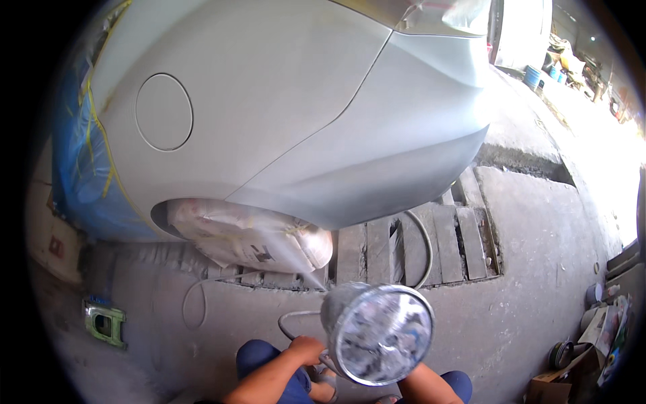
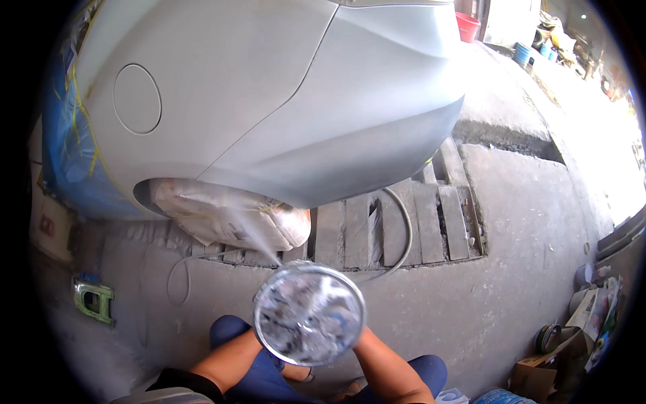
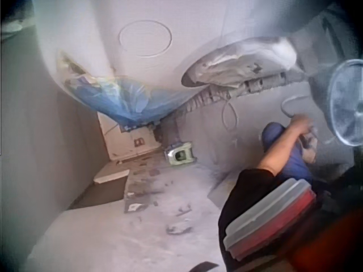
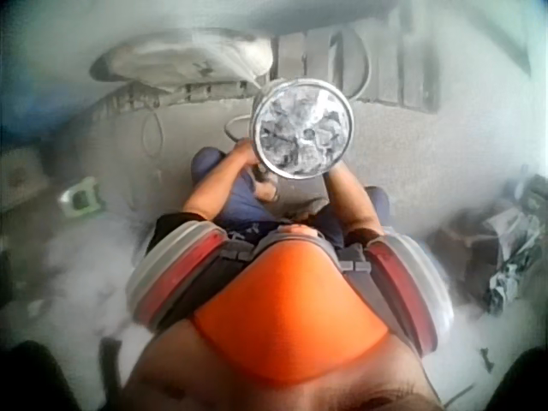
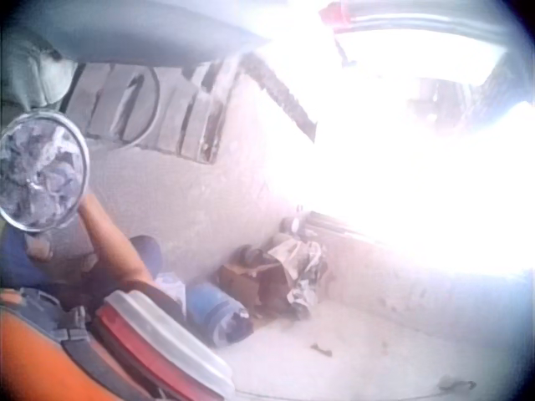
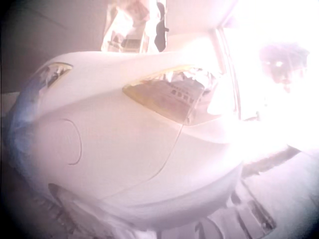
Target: The person uses a spray gun to apply paint to the rear of a car that is masked with plastic and tape. They move around the vehicle to cover the bumper and trunk area, then briefly adjust the spray gun before continuing to spray the lower sections.
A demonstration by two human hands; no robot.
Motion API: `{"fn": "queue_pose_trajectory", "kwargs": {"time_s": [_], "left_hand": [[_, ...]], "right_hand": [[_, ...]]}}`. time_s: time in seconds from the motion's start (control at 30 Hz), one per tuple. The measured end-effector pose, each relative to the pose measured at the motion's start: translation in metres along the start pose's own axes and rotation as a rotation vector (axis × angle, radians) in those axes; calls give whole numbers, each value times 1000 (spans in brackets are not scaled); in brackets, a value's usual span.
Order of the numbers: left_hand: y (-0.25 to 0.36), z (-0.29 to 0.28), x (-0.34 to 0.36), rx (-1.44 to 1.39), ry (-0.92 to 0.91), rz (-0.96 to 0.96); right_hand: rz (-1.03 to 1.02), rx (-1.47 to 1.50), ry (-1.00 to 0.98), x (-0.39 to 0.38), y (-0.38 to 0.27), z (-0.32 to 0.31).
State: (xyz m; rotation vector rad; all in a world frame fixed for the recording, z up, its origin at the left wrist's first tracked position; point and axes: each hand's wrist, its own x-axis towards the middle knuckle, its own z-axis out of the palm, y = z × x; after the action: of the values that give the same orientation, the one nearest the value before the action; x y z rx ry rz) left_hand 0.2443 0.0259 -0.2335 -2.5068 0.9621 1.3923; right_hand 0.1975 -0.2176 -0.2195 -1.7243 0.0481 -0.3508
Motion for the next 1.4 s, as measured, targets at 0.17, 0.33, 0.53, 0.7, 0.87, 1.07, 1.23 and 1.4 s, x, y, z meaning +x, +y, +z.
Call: {"fn": "queue_pose_trajectory", "kwargs": {"time_s": [0.17, 0.33, 0.53, 0.7, 0.87, 1.07, 1.23, 1.4], "left_hand": [[1, 22, 19, 15, 2, -32], [23, 27, 32, -63, 63, 35], [32, 42, 41, 27, 44, 28], [17, 54, 42, 71, -87, -50], [6, 79, 51, -13, 154, 4], [22, 64, 42, 2, -117, -72], [44, 41, 35, -37, -147, -61], [35, 57, 31, -27, -115, -103]], "right_hand": [[-55, 12, 91, 5, 6, -26], [-130, -113, 532, 7, 12, -105], [41, -118, 717, 16, 29, -132], [-65, -571, 205, -14, 109, -79], [232, 362, -98, -10, 99, 32], [-98, -53, 40, -4, 69, -19], [-29, -585, 553, 1, 91, -126], [-5, -212, 807, 23, 64, -137]]}}
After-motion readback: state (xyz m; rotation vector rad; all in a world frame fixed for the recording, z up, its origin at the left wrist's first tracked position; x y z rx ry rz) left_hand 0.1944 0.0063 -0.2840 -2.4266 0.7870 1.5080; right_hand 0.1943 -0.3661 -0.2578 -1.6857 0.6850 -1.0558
